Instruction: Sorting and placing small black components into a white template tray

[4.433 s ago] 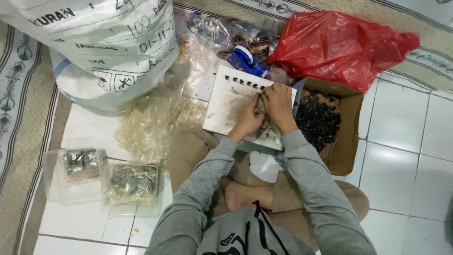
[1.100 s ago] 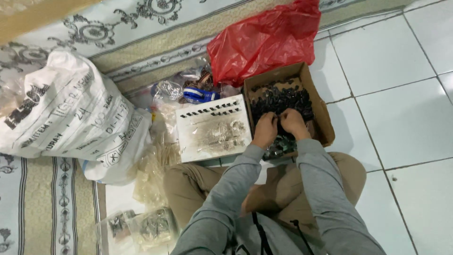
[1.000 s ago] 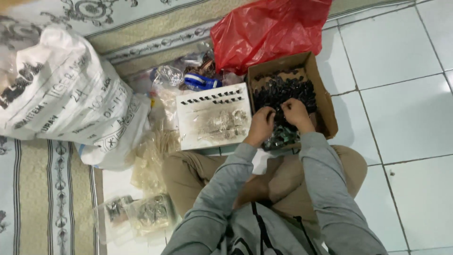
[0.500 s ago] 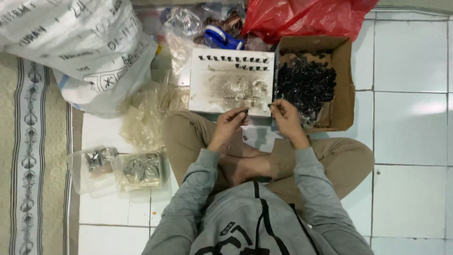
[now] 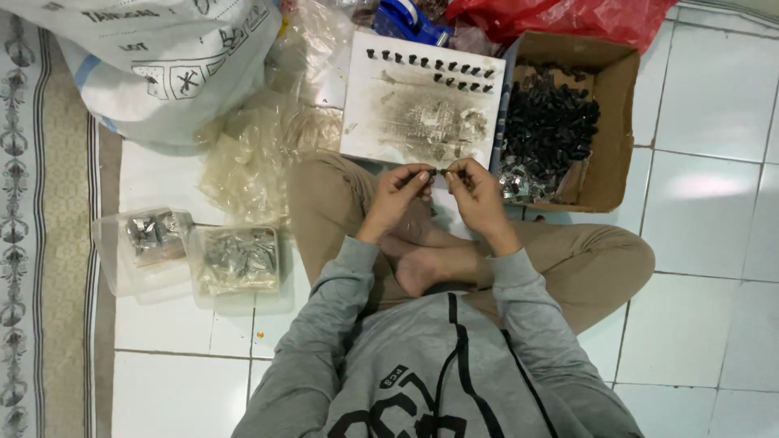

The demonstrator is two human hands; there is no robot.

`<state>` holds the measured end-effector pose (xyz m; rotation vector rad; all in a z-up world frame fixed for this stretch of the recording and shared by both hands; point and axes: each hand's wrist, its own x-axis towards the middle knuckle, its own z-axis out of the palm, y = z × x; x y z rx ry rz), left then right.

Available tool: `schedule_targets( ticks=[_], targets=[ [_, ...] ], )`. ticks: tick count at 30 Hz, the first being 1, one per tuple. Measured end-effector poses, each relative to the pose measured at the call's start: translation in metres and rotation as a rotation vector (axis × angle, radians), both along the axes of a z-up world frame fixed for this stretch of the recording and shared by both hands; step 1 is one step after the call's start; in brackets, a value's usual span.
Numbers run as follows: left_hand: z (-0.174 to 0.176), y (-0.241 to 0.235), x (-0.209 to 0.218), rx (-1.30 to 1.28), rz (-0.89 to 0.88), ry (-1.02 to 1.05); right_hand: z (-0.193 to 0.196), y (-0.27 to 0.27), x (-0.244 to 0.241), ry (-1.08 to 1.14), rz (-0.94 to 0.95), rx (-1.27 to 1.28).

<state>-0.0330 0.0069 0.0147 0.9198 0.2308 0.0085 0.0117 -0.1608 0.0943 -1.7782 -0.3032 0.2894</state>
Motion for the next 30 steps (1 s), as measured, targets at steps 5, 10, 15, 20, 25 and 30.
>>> schedule_targets(
  ticks=[5, 10, 15, 20, 25, 30],
  targets=[
    [-0.003, 0.001, -0.001, 0.004, 0.012, -0.011, -0.002, 0.005, -0.001, -0.035, 0.023, -0.073],
    [0.004, 0.005, 0.0, 0.024, -0.008, -0.028, 0.009, 0.005, -0.002, -0.056, 0.067, -0.16],
    [0.034, 0.017, 0.002, 0.175, -0.077, -0.099, 0.02, 0.01, -0.003, -0.035, 0.111, -0.227],
    [0.025, 0.01, 0.005, 0.217, -0.041, -0.11, -0.007, 0.013, -0.006, -0.072, 0.029, -0.241],
    [-0.006, -0.003, 0.002, 0.324, 0.016, -0.087, -0.052, 0.012, -0.01, -0.042, -0.083, -0.167],
    [-0.041, -0.008, 0.016, 0.221, 0.061, -0.005, -0.074, 0.008, 0.006, 0.031, -0.116, -0.03]
  ],
)
